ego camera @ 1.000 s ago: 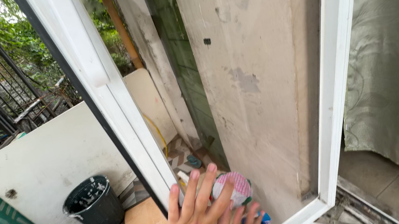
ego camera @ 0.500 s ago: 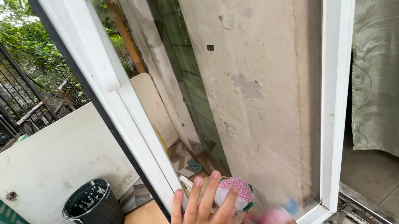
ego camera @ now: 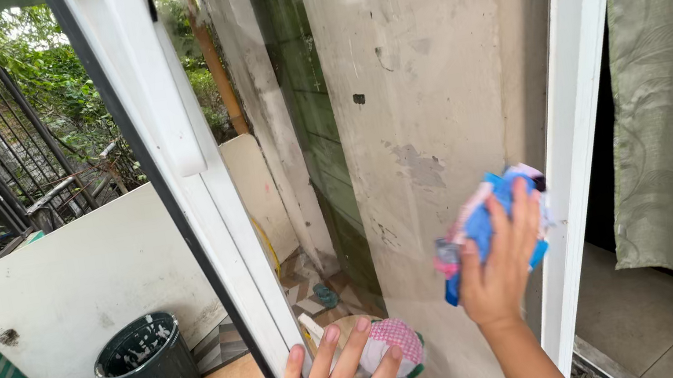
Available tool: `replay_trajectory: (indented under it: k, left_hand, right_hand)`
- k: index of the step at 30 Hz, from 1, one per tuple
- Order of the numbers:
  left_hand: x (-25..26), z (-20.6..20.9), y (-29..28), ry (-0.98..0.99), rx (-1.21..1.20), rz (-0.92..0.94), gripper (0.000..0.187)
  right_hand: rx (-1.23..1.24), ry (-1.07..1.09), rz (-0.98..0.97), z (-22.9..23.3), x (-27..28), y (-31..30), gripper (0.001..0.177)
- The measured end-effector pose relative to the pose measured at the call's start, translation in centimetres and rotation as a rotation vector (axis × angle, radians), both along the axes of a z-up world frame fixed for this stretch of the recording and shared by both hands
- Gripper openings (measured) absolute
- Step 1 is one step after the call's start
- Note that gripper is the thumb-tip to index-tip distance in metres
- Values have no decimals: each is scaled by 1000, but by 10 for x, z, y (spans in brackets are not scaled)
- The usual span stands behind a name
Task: The person wipes a sliding window frame and glass with a blue cloth. They then spray a foaming cleaner onto the glass and scrub the surface with a red cloth in circular motions.
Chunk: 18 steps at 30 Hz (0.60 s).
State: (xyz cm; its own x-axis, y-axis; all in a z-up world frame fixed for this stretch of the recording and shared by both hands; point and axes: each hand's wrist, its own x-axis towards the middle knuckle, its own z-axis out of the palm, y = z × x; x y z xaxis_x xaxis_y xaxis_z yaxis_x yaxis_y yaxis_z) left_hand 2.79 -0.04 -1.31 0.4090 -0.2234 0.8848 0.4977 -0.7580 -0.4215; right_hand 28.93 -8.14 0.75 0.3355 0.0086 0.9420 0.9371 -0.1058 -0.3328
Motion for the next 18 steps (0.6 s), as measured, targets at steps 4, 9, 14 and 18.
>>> replay_trajectory:
  k: [4, 9, 14, 18]
  left_hand:
    - [1, -3, 2, 14, -20, -1, 39]
    - [4, 2, 0, -12, 14, 1, 37]
    - [-2, 7, -3, 9, 2, -6, 35]
    - [-2, 8, -6, 4, -10, -4, 38]
  right_hand:
    - [122, 175, -32, -136, -3, -6, 59]
    - [175, 286, -157, -201, -10, 8, 66]
    - [0, -72, -26, -10, 8, 2, 59]
    - [25, -170, 7, 125, 34, -9, 52]
